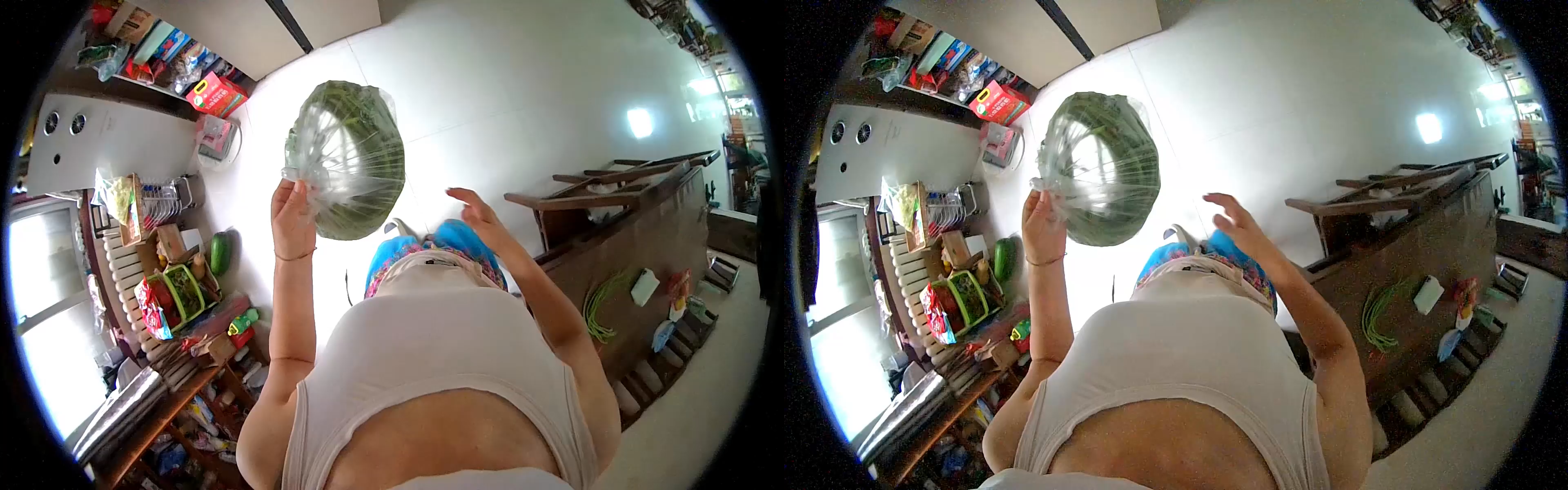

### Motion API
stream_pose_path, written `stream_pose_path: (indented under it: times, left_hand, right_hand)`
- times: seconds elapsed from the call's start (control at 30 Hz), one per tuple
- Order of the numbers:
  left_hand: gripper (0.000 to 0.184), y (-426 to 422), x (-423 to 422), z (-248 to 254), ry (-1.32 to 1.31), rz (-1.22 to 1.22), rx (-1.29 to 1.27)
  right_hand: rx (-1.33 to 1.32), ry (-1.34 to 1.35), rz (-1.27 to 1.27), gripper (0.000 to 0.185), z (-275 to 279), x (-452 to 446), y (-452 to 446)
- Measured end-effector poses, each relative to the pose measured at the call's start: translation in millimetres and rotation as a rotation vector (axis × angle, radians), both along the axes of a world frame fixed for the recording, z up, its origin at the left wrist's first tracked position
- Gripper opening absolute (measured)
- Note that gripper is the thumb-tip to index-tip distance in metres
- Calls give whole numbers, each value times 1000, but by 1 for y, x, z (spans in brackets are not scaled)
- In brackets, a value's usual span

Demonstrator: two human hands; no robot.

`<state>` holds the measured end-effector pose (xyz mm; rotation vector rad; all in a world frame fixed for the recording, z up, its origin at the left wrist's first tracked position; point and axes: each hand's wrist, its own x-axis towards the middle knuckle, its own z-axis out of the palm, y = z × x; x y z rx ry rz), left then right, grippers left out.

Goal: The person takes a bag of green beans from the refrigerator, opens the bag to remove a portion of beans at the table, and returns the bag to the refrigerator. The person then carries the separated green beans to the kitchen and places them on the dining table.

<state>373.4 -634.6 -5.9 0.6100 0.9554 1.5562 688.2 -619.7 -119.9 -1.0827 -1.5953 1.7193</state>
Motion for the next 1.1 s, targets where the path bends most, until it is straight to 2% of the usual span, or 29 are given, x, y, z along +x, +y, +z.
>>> stream_pose_path:
  times: [0.03,0.1,0.13,0.17,0.23,0.3,0.33,0.43,0.5,0.57,0.63,0.7,0.77,0.87,0.9,0.93,1.03,1.07,1.1]
  left_hand:
    - [18,6,-6,-1,-57,19,5]
    - [16,21,-34,52,-206,63,26]
    - [17,50,-48,70,-226,96,58]
    - [17,58,-49,60,-256,63,81]
    - [18,67,-47,42,-311,4,112]
    - [21,75,-42,24,-264,72,83]
    - [23,88,-45,30,-243,108,80]
    - [27,123,-53,59,40,212,1]
    - [26,148,-69,53,182,243,33]
    - [21,156,-83,57,660,263,-51]
    - [20,176,-90,70,1136,516,132]
    - [20,200,-97,81,1333,678,182]
    - [20,231,-112,73,1232,872,164]
    - [19,278,-162,24,701,738,29]
    - [18,299,-181,9,626,684,31]
    - [16,317,-201,-9,642,625,-23]
    - [11,373,-269,-61,670,470,-141]
    - [9,395,-286,-66,654,506,-69]
    - [9,413,-301,-48,428,434,-157]
  right_hand:
    - [-21,56,55,51,7,-15,15]
    - [-48,103,145,66,82,-54,51]
    - [-108,159,163,77,94,-85,92]
    - [-251,197,103,86,81,-97,106]
    - [-447,571,119,90,73,-120,129]
    - [-525,562,68,91,62,-135,144]
    - [-513,535,51,85,76,-140,157]
    - [-441,519,-22,64,61,-163,202]
    - [-453,584,-15,58,84,-174,229]
    - [-521,556,-17,53,103,-178,247]
    - [-531,532,-7,52,118,-189,279]
    - [-500,596,43,52,119,-209,315]
    - [-492,597,115,52,139,-232,342]
    - [-420,525,177,52,140,-283,392]
    - [-402,494,194,52,137,-306,414]
    - [-419,469,208,56,126,-325,435]
    - [-401,399,168,51,98,-392,496]
    - [-392,389,123,50,101,-411,513]
    - [-446,403,128,51,97,-429,532]
